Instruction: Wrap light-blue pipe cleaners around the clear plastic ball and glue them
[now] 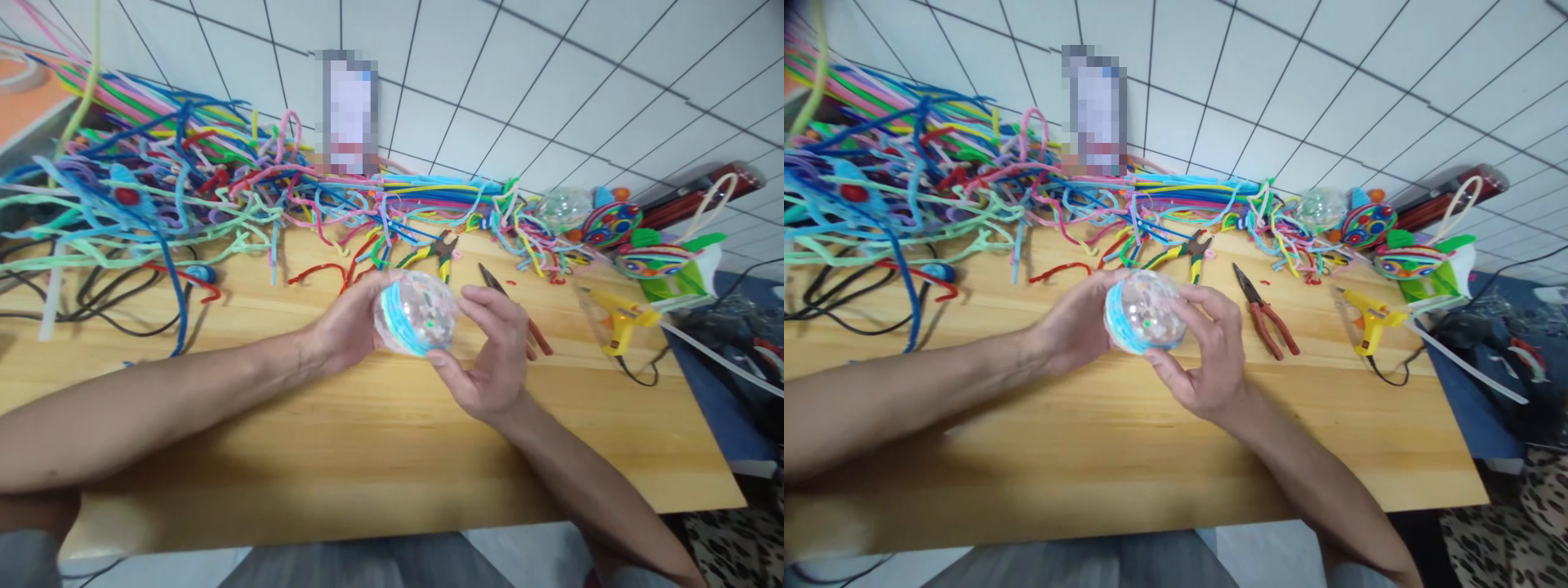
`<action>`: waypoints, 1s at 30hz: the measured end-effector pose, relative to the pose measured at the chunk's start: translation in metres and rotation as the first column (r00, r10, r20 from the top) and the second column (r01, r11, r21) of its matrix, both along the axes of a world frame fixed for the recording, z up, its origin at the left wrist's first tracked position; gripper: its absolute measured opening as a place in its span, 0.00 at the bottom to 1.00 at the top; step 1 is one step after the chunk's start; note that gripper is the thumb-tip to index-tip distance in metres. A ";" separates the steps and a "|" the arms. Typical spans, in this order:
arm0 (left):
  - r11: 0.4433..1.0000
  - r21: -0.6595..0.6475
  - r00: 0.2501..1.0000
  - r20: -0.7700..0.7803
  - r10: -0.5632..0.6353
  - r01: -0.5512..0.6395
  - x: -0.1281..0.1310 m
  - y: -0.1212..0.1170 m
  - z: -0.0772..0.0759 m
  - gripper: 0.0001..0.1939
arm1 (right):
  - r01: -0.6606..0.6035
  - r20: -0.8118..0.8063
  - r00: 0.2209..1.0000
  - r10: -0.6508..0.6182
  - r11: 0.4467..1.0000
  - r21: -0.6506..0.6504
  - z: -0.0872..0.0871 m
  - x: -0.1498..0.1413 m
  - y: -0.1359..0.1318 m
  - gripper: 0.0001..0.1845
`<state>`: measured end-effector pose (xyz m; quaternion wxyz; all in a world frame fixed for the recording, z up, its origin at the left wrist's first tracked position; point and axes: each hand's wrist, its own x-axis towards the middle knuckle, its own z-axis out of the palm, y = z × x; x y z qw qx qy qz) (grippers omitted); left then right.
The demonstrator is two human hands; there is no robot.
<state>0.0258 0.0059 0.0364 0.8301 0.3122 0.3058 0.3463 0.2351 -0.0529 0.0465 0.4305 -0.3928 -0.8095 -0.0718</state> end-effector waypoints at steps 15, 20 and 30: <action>0.994 -0.091 0.984 0.162 0.070 -0.056 -0.001 0.014 0.001 0.26 | -0.009 0.065 0.998 0.008 1.000 0.013 -0.011 -0.011 -0.001 0.25; 0.987 -0.152 0.977 0.196 0.082 -0.053 -0.003 0.014 0.002 0.26 | -0.019 0.055 0.998 0.019 1.000 0.008 -0.012 -0.011 0.000 0.24; 0.977 -0.179 0.943 0.287 0.165 -0.116 -0.007 0.014 0.006 0.26 | -0.145 -0.129 0.983 0.127 0.979 -0.142 -0.022 -0.017 -0.006 0.09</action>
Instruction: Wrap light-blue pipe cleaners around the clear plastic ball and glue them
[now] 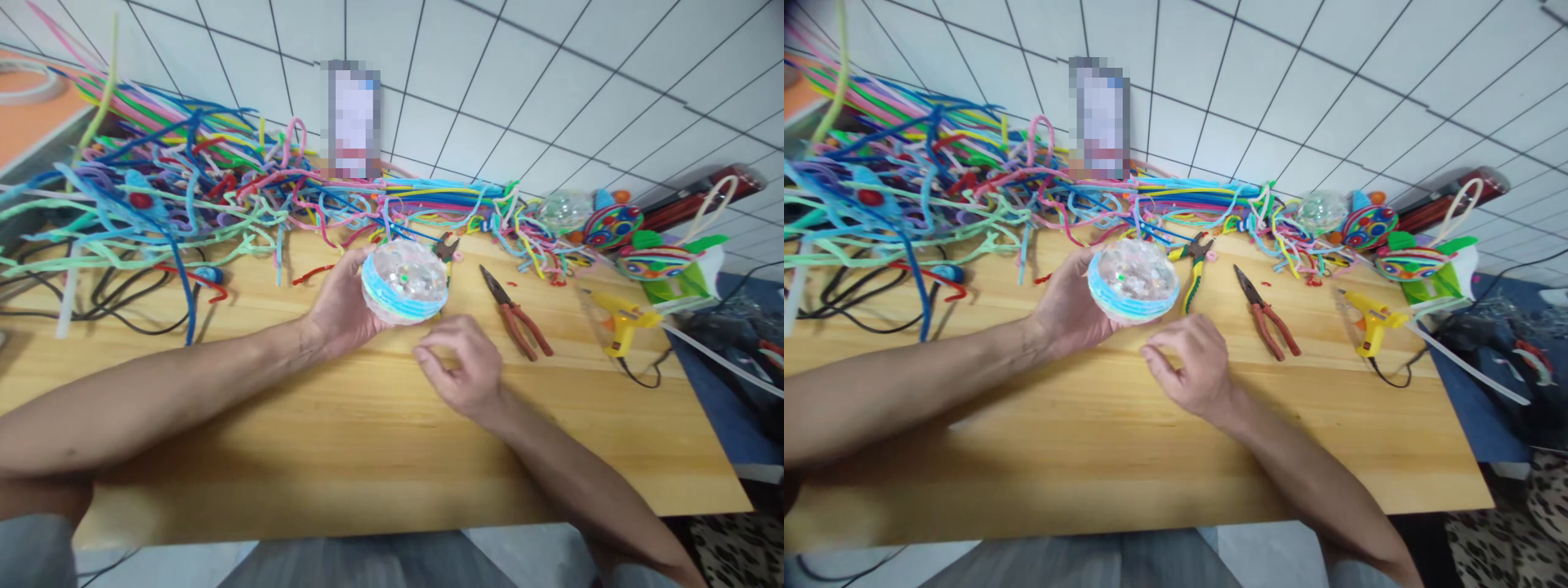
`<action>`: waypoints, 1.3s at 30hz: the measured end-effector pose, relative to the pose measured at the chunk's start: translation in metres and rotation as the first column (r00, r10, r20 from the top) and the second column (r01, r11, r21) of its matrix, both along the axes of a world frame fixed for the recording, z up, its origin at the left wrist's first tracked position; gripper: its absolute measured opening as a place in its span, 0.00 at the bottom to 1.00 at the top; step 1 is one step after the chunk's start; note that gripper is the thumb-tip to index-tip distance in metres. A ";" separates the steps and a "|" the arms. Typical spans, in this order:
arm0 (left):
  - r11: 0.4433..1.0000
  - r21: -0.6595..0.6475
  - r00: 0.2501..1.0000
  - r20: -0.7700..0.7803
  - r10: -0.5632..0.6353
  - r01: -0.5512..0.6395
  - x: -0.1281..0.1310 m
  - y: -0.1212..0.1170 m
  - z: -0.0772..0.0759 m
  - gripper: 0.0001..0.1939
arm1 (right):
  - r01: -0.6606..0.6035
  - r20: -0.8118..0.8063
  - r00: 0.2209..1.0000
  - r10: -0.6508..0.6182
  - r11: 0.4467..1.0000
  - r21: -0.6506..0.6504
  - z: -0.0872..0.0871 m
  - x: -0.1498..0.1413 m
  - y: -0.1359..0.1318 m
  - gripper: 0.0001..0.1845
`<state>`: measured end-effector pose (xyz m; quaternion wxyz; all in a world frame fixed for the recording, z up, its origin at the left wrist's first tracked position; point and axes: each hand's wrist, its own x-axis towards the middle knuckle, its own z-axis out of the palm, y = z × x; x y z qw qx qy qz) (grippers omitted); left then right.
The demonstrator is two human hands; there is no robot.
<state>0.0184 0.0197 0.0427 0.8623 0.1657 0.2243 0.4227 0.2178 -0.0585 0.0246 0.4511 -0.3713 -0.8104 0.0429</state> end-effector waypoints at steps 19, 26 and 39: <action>0.910 0.173 0.924 -0.005 -0.382 0.377 0.001 -0.028 0.012 0.38 | -0.575 -0.570 0.800 -0.189 0.031 -0.818 -0.010 -0.030 -0.002 0.16; 0.994 0.104 0.999 0.044 0.025 -0.029 0.008 -0.011 0.017 0.26 | -0.410 -0.522 0.773 -0.361 0.343 -0.845 0.007 -0.013 0.011 0.10; 0.998 0.049 0.999 0.037 -0.031 0.029 0.002 0.002 -0.004 0.29 | 0.365 -0.067 0.922 -0.380 0.915 -0.170 0.001 0.057 0.053 0.14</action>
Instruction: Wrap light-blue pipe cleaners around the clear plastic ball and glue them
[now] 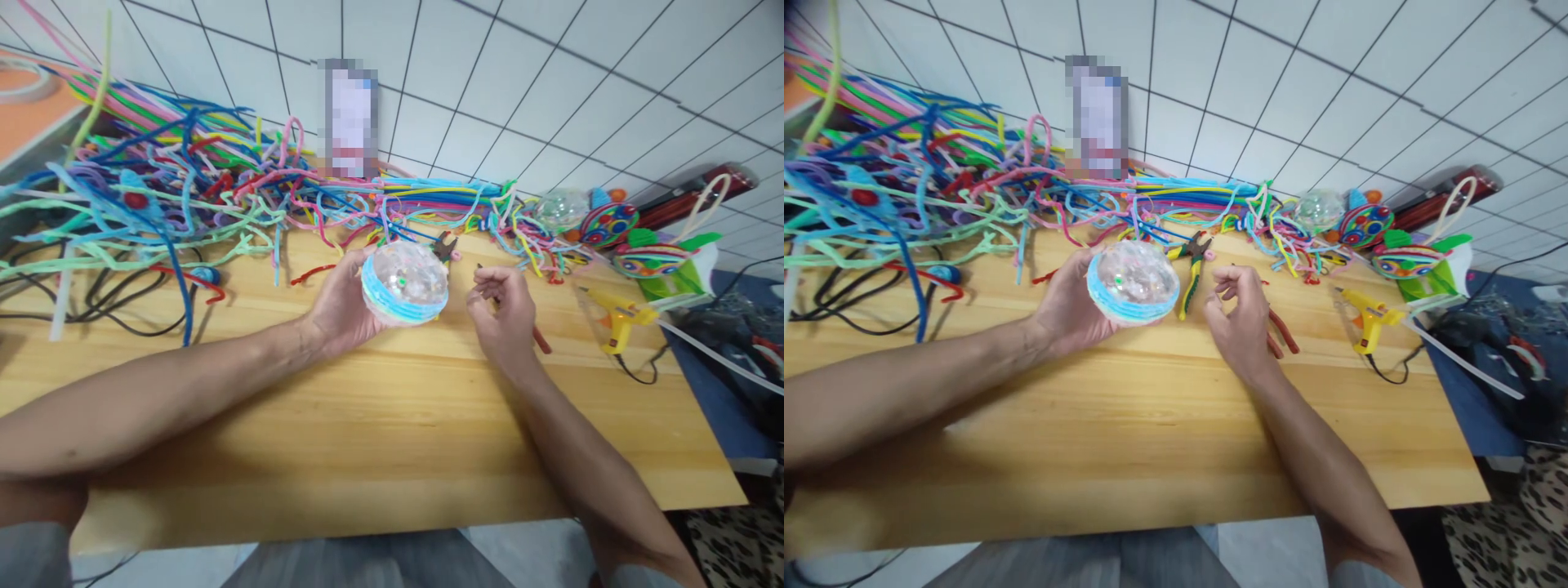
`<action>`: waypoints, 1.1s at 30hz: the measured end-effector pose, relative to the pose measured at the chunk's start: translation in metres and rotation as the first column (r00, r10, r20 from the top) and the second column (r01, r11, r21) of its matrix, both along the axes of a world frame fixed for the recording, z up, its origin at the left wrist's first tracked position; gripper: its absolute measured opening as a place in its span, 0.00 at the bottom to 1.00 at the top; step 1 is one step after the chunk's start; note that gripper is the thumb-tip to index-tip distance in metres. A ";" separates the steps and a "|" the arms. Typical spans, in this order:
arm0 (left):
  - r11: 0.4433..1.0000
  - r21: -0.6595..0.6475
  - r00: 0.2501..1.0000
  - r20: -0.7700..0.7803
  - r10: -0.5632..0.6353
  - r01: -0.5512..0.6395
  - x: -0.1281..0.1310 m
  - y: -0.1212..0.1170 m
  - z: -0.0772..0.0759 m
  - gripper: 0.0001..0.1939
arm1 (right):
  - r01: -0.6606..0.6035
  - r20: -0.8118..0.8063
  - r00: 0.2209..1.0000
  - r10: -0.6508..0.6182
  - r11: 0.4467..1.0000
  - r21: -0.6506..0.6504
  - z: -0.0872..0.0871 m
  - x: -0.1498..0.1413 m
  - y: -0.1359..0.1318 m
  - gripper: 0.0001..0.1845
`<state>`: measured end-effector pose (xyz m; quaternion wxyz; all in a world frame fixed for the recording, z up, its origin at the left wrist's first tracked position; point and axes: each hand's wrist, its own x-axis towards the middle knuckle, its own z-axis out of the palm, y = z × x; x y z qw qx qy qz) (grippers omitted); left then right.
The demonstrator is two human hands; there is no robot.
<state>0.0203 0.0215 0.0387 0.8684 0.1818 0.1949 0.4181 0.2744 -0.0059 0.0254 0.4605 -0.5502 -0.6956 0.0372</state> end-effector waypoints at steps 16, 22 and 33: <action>0.997 -0.055 0.999 0.000 -0.048 0.048 0.002 -0.004 -0.010 0.26 | -0.289 0.335 0.918 0.211 0.935 0.204 0.011 -0.043 -0.039 0.26; 0.994 -0.055 0.996 0.022 -0.090 0.091 0.002 -0.003 -0.013 0.24 | -0.284 0.315 0.926 0.210 0.935 0.212 0.006 -0.043 -0.039 0.23; 0.988 -0.050 0.988 0.071 -0.140 0.144 0.000 -0.005 -0.013 0.25 | -0.227 0.014 0.973 0.232 0.936 0.268 -0.002 -0.041 -0.033 0.21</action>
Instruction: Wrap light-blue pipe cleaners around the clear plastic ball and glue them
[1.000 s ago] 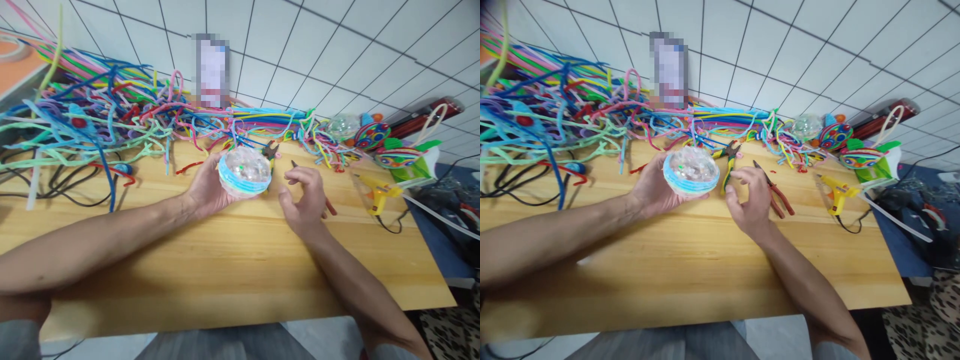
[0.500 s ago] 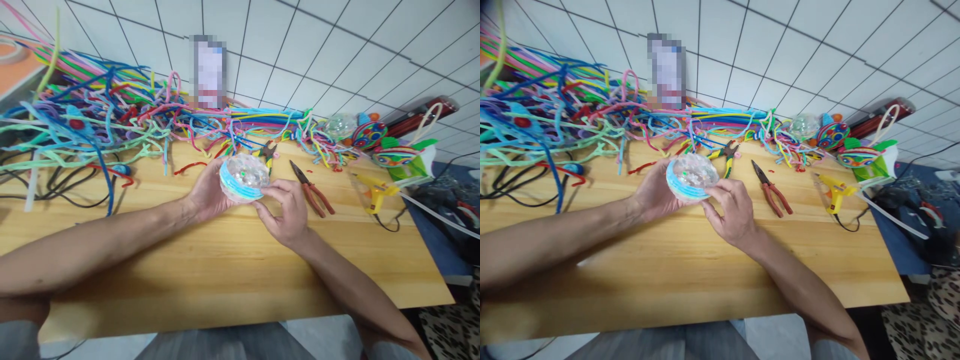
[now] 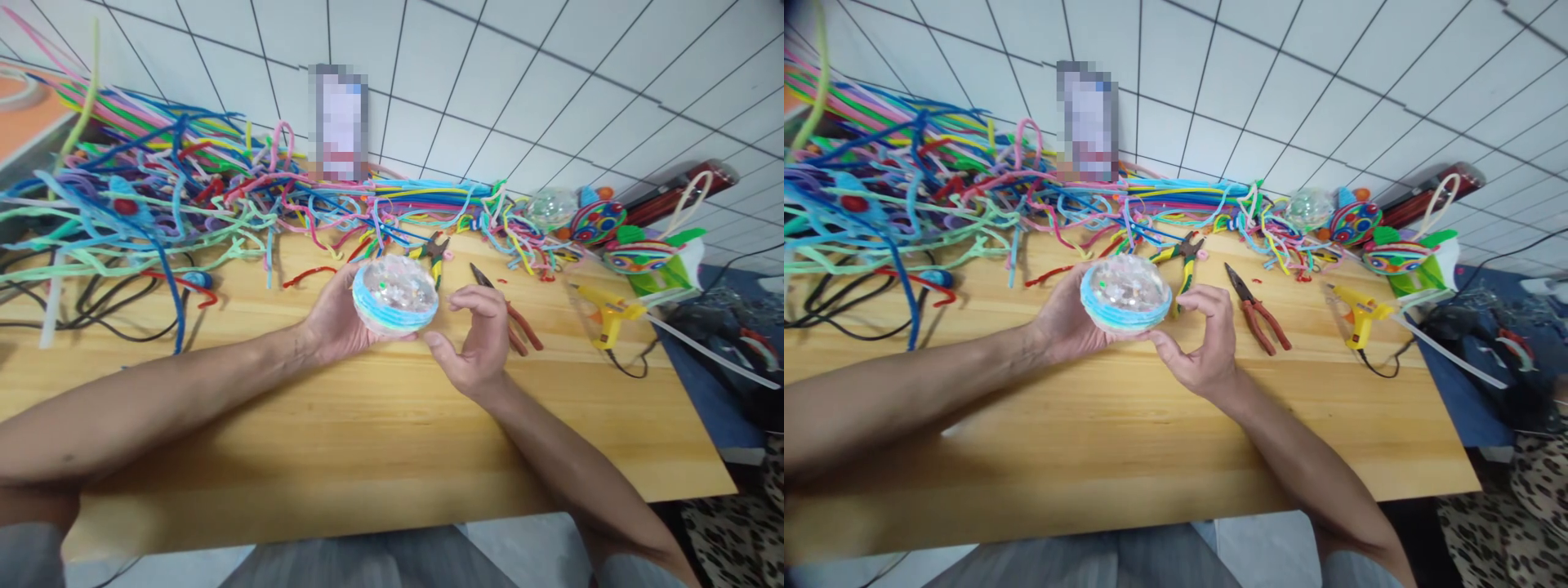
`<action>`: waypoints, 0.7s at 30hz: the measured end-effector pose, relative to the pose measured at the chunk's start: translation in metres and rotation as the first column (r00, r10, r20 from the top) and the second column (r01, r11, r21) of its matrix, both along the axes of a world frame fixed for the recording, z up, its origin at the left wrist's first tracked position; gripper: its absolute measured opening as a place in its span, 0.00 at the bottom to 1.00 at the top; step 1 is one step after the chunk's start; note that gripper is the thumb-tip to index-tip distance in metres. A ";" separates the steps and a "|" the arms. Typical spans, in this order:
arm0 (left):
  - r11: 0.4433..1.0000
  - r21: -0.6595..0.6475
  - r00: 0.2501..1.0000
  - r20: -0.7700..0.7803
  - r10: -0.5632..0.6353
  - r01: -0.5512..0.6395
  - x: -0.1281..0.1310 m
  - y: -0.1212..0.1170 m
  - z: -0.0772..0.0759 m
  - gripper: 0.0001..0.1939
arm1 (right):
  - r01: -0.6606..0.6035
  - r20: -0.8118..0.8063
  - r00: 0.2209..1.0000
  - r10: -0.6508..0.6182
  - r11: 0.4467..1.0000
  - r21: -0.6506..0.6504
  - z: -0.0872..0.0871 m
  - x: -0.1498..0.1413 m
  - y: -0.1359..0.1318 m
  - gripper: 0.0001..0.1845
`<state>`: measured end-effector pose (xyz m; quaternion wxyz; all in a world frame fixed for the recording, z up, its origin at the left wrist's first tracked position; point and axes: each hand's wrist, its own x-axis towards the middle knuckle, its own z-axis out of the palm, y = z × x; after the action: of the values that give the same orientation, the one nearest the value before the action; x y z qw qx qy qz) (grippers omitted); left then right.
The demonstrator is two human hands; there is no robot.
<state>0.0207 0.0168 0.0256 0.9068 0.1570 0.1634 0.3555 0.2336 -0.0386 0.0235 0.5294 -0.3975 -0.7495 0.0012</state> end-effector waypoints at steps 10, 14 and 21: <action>0.999 0.023 0.999 0.010 -0.041 0.041 -0.002 0.002 -0.004 0.23 | 0.028 0.213 0.976 -0.039 0.998 0.052 -0.002 0.003 -0.002 0.27; 0.999 0.038 0.999 0.004 -0.037 0.037 -0.003 0.003 -0.006 0.25 | 0.031 0.224 0.974 -0.044 0.998 0.061 -0.004 0.003 -0.002 0.28; 1.000 0.023 0.999 -0.050 -0.018 0.019 -0.002 0.004 -0.005 0.26 | -0.039 0.203 0.979 0.022 0.996 0.083 -0.005 0.002 0.001 0.23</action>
<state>0.0184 0.0211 0.0201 0.9038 0.1778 0.1806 0.3448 0.2360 -0.0375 0.0182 0.4673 -0.3608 -0.8046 -0.0632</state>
